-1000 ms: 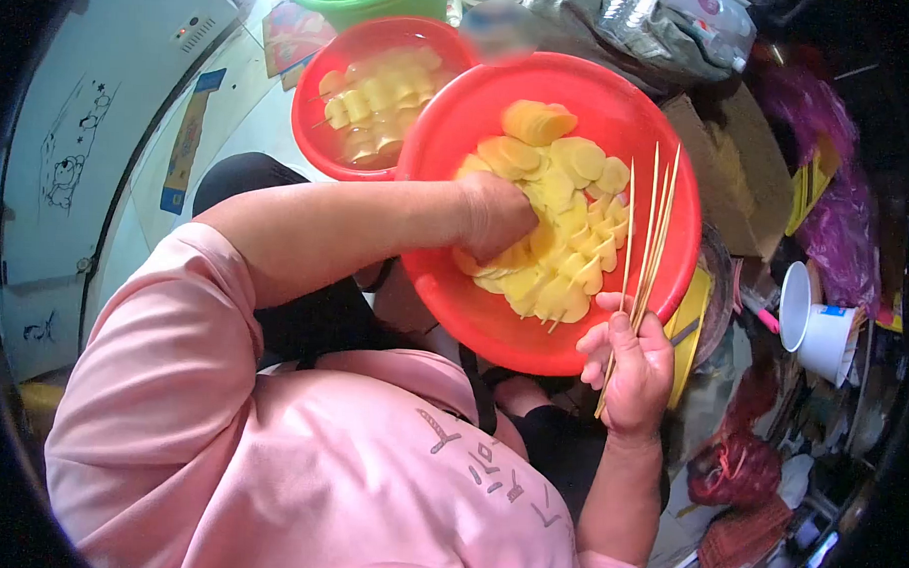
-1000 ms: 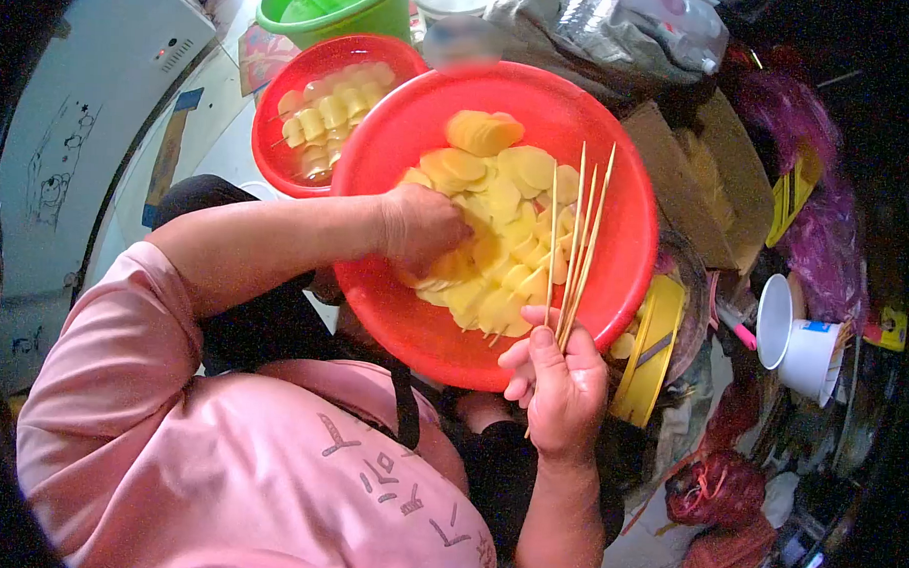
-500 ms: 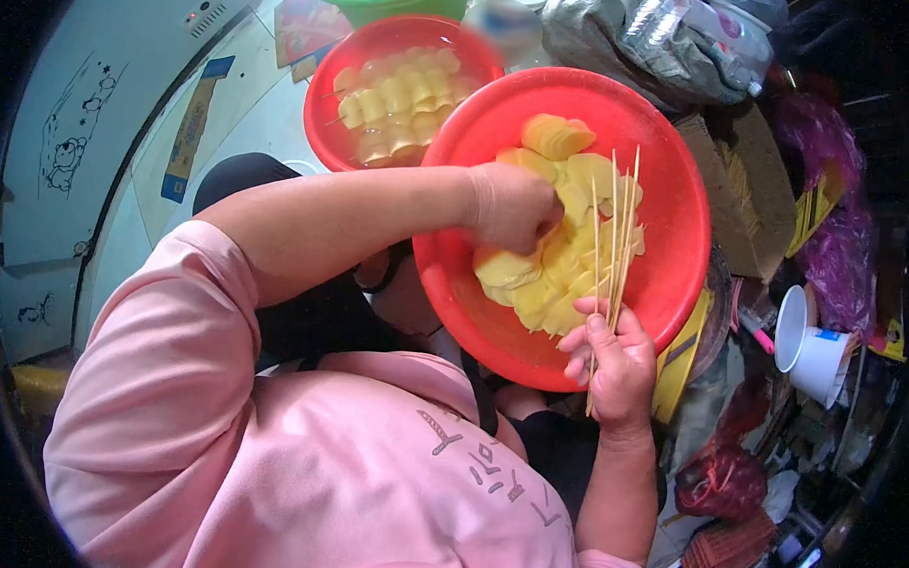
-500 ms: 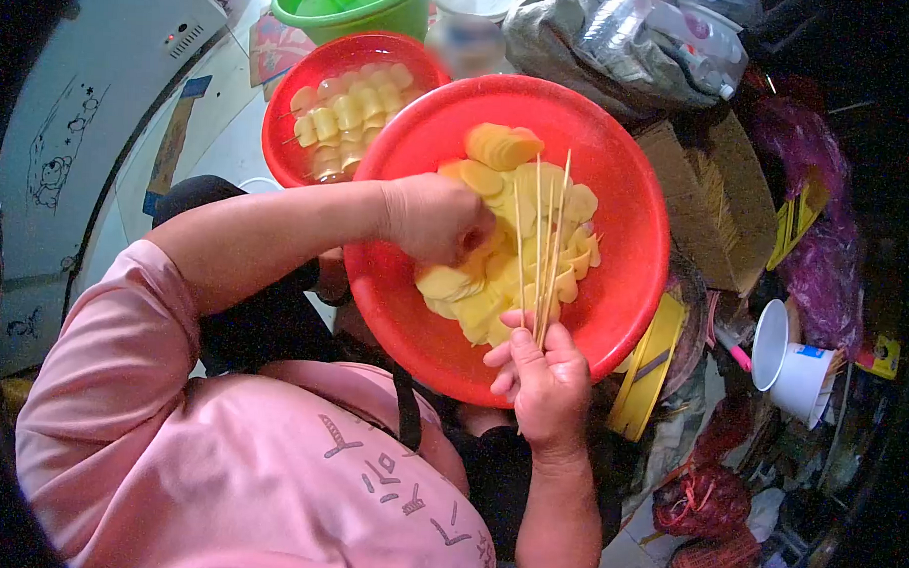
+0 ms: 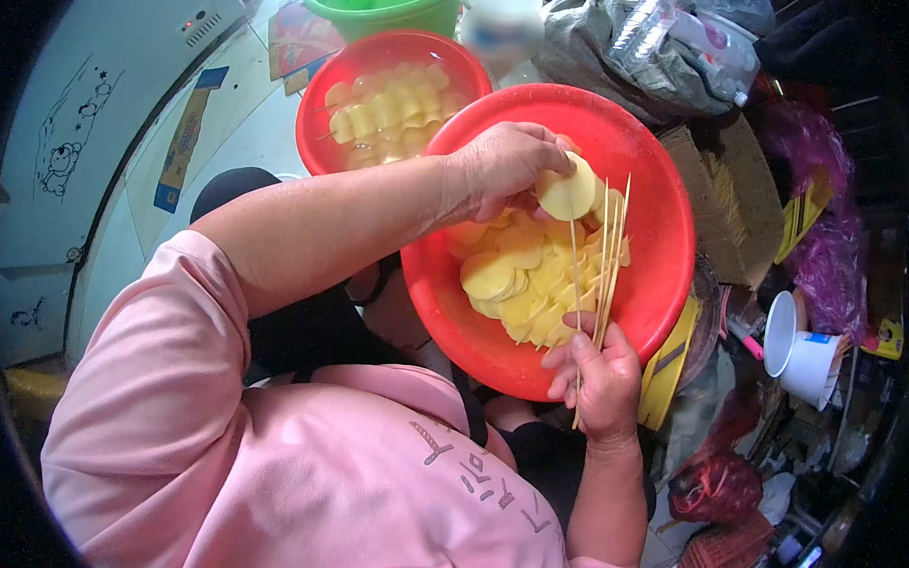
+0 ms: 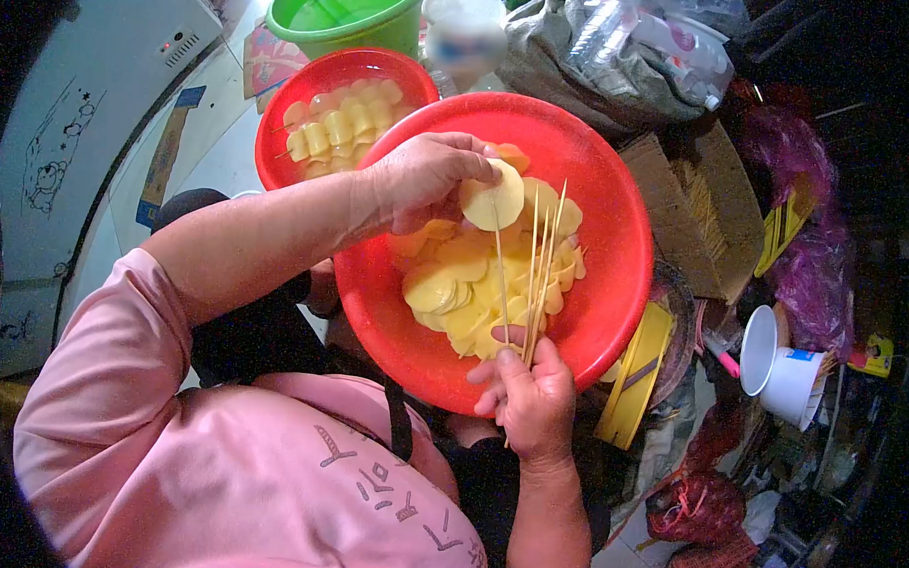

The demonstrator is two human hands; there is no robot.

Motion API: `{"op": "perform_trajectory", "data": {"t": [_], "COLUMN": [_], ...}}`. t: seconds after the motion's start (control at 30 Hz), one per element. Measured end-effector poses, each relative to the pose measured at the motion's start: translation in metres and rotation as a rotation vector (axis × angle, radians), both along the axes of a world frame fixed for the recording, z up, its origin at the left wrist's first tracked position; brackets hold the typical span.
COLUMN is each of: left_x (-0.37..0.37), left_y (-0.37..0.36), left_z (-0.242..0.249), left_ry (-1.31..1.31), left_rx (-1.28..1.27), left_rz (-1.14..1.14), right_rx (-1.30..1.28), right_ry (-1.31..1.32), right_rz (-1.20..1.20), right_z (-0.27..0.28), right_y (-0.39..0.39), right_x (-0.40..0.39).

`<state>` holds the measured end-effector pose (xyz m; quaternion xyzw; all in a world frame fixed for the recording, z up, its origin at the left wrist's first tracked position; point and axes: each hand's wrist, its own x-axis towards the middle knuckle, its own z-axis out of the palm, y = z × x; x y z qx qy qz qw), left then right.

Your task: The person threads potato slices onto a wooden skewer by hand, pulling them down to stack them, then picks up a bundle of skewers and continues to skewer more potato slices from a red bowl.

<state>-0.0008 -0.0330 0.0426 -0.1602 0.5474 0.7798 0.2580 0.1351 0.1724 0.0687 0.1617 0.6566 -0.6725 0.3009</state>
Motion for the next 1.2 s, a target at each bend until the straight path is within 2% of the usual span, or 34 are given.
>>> {"op": "perform_trajectory", "data": {"t": [0.43, 0.67, 0.83, 0.93, 1.2], "left_x": [-0.003, 0.003, 0.011, 0.014, 0.012], "left_y": [-0.002, -0.001, 0.002, 0.006, 0.005], "left_z": [-0.007, 0.006, 0.014, 0.008, 0.011], "left_ry": [0.058, 0.079, 0.18, 0.206, 0.123], "left_rx": [0.009, -0.02, -0.104, -0.069, -0.049], "left_rz": [0.0, -0.001, -0.153, -0.144, -0.088], "right_rx": [0.029, 0.042, 0.084, 0.091, 0.054], "right_ry": [0.001, 0.006, 0.016, 0.055, 0.07], "right_rz": [-0.046, -0.052, -0.056, -0.08, -0.067], "right_z": [0.001, 0.001, 0.0, 0.0, 0.003], "right_y": [0.001, 0.001, 0.003, 0.001, 0.001], "right_x": [-0.002, -0.002, -0.002, 0.0, 0.001]}}
